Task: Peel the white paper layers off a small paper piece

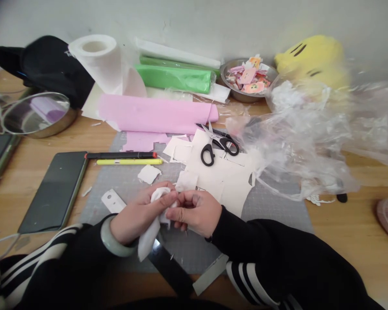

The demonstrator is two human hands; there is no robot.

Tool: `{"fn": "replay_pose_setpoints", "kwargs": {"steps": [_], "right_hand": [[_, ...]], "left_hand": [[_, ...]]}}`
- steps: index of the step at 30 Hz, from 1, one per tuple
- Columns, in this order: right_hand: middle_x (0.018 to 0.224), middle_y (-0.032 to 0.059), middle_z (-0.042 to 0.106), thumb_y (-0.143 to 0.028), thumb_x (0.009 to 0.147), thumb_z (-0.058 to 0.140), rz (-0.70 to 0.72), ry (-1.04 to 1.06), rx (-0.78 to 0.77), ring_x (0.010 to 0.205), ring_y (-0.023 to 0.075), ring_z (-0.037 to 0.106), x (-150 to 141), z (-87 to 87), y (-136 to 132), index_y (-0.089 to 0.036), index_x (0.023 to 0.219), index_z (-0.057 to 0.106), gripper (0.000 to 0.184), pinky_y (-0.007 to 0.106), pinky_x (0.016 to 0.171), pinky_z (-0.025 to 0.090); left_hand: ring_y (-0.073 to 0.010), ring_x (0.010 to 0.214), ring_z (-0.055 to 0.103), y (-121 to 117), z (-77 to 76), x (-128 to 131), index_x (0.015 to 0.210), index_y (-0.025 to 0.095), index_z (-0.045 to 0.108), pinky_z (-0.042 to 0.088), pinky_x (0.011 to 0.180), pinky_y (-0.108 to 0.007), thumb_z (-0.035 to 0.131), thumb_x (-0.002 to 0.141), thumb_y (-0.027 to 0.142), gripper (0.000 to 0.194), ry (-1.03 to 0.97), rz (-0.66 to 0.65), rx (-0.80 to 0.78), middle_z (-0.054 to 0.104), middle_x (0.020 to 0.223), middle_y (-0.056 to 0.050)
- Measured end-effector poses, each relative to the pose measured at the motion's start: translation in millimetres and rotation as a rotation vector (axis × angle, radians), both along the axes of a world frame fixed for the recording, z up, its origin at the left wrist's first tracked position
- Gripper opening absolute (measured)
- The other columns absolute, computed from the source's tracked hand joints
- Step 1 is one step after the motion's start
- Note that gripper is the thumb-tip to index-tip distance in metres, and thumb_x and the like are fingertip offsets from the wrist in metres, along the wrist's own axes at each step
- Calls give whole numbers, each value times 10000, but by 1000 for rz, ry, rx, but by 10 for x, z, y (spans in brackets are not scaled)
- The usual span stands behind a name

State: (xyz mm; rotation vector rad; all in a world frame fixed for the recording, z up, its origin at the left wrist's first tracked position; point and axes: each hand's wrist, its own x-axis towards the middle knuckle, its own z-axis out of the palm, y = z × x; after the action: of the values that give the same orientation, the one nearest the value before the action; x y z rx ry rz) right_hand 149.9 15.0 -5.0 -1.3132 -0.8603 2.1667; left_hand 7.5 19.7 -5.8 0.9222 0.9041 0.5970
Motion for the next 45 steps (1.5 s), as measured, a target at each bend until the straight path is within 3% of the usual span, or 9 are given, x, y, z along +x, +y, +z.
{"fn": "replay_pose_setpoints", "kwargs": {"steps": [6,11,23,28,41,45], "right_hand": [[467,-23,555,-372,447,753,42,130,-56,404,30,502,-20,11,-41,-80,564,531,385,134,389,397],[457,-32,549,-327,419,771,49,89,-70,403,27,494,-5,45,-15,-82,562,524,376,139,404,402],[471,-40,527,-413,433,749,15,42,-23,409,29,477,8,-6,-17,-99,564,488,429,170,437,391],[497,-29,529,-429,510,717,7,131,11,448,26,478,7,-28,-57,-95,571,502,401,163,453,389],[578,28,599,-396,623,677,37,354,-36,449,31,511,48,-113,-74,-94,608,476,363,135,425,362],[625,34,605,-386,602,696,-8,420,-117,587,91,598,53,-88,-44,-117,614,442,371,136,436,388]], "left_hand": [[-98,429,527,-44,13,36,699,167,402,412,421,-190,440,803,397,255,-105,0,-85,494,463,42],[-88,434,525,-51,14,21,680,164,409,409,424,-177,442,802,406,273,-82,16,-70,501,475,41],[-76,436,508,-17,37,36,672,158,427,406,433,-178,465,788,404,274,-62,34,-66,510,502,38],[-53,437,469,-22,57,34,641,151,440,387,431,-160,494,776,390,280,-24,77,-59,466,500,51],[-64,321,428,2,30,20,653,159,410,298,320,-145,492,766,423,298,-115,54,-256,487,392,32],[-67,330,411,17,44,17,656,168,396,281,328,-156,452,780,441,305,-120,67,-264,460,393,39]]}}
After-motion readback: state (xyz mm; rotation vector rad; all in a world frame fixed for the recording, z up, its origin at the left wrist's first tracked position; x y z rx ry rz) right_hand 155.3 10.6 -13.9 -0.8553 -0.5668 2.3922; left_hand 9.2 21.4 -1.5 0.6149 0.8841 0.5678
